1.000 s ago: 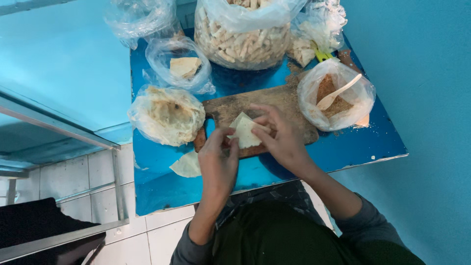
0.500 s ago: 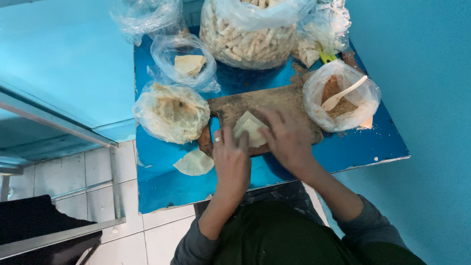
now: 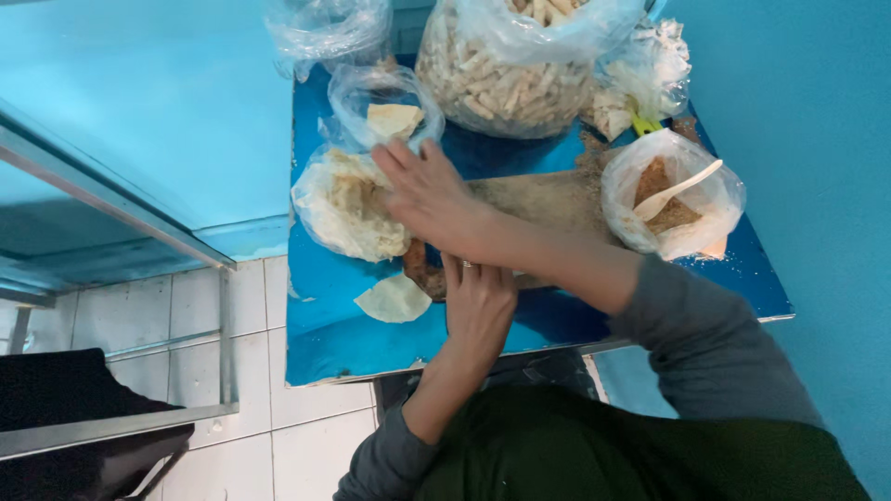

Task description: The person sits at a small table and folds triangular pastry wrappers around a scoop of brown filling, pinching the edges closed to form stuffed rolls. They take each wrapper from a pile, add filling from a plastic bag using a spoon, fold the wrapper over, and set the finished roll aside with the others.

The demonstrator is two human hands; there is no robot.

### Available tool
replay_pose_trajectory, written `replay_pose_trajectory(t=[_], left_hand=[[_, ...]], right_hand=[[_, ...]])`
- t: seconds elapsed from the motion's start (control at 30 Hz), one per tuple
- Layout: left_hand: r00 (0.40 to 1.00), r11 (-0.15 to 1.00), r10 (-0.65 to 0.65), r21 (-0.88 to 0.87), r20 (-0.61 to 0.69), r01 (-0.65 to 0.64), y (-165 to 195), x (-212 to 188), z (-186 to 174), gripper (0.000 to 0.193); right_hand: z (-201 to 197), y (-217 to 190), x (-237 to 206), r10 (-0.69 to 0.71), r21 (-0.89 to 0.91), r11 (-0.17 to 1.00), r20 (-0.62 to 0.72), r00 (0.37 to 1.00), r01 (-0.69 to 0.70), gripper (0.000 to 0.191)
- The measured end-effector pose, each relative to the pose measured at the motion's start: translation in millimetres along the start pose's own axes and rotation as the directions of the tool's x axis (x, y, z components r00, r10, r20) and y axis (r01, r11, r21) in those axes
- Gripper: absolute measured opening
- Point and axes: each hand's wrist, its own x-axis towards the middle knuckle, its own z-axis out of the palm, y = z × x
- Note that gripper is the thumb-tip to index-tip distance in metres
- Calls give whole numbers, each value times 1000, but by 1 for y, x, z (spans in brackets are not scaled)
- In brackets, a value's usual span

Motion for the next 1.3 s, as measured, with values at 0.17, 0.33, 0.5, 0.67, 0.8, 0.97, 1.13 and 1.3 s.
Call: replay_pose_trajectory(t=[0.17, 0.33, 0.5, 0.67, 0.8, 0.97, 1.13, 1.3], left_hand=[[1000, 1000, 17, -15, 26, -16, -2, 1, -6, 44], [995, 999, -16, -39, 97, 20, 0, 5, -18, 36], [998, 998, -20, -56, 55, 23, 0, 7, -26, 37], [995, 997, -33, -60, 92, 39, 1, 6, -27, 40], [996, 998, -26, -54, 88, 31, 0, 2, -26, 41], [996, 999, -18, -33, 89, 21, -1, 2, -26, 42], [994, 999, 23, 32, 109, -27, -3, 2, -27, 43], [991, 996, 46, 67, 126, -55, -5, 1, -27, 38]], right_hand=[[23, -2, 16, -43, -98, 995, -106, 993, 32, 12], [16, 40, 18, 50, 634, 754, 204, 978, -171, 22], [-24, 84, -54, -42, 778, 617, 185, 982, -120, 50], [-49, 75, -128, 226, 582, 712, 341, 913, -393, 51], [-49, 52, -146, 268, 555, 746, 254, 929, -367, 41], [-50, 25, -158, 174, 177, 969, 19, 985, -174, 55], [-45, 8, -162, 27, -419, 908, 63, 998, 2, 56], [-46, 36, -144, 116, -200, 975, 72, 991, -99, 55]])
